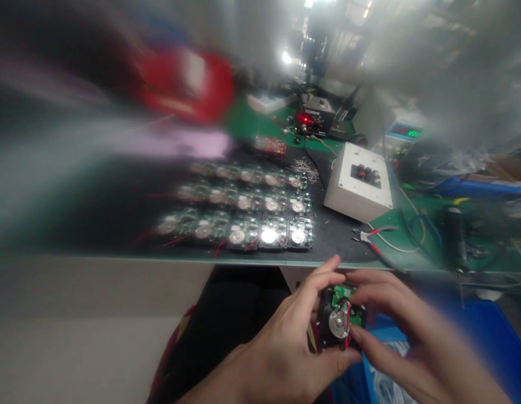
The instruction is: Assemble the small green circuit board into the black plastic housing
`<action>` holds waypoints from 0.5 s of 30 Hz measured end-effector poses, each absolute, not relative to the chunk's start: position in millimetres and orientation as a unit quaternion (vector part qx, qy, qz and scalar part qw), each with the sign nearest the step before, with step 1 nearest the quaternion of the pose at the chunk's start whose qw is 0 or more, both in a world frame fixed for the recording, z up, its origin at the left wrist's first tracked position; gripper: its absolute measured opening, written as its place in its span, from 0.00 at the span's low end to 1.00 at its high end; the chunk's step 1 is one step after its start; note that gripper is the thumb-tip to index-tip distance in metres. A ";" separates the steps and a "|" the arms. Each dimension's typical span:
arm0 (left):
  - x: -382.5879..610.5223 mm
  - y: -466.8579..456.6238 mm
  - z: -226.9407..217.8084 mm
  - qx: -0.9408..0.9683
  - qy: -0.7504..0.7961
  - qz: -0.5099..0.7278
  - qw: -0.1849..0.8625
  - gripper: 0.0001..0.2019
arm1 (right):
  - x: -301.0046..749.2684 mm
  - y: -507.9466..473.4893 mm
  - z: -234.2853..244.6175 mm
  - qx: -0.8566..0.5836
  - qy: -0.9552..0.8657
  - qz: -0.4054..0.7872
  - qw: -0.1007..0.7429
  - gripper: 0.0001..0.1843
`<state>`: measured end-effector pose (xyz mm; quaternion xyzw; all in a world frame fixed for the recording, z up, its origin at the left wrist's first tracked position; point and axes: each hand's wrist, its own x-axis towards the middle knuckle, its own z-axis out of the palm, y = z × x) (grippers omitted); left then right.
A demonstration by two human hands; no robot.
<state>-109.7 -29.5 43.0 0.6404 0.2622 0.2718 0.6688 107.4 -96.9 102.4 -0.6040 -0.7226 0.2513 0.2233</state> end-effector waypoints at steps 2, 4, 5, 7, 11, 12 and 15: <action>-108.9 -33.1 42.4 0.627 0.243 0.280 0.685 0.44 | 105.4 -96.8 101.5 -0.601 -0.729 0.247 0.215 0.12; -105.0 -36.9 42.3 0.586 0.248 0.300 0.710 0.38 | 100.8 -96.5 98.3 -0.600 -0.735 0.234 0.214 0.11; -102.1 -38.9 42.2 0.558 0.263 0.313 0.722 0.32 | 97.6 -96.4 95.6 -0.600 -0.734 0.227 0.221 0.11; -96.0 -42.4 41.7 0.507 0.295 0.333 0.739 0.20 | 90.6 -97.0 88.1 -0.604 -0.724 0.224 0.248 0.12; -90.3 -45.9 41.0 0.494 0.335 0.352 0.721 0.20 | 81.3 -102.4 72.7 -0.622 -0.675 0.249 0.309 0.15; -90.8 -45.9 41.6 0.500 0.337 0.353 0.716 0.20 | 80.5 -104.4 70.5 -0.625 -0.662 0.258 0.321 0.16; -93.8 -45.4 45.5 0.495 0.323 0.363 0.720 0.19 | 80.6 -110.0 69.2 -0.626 -0.639 0.281 0.349 0.19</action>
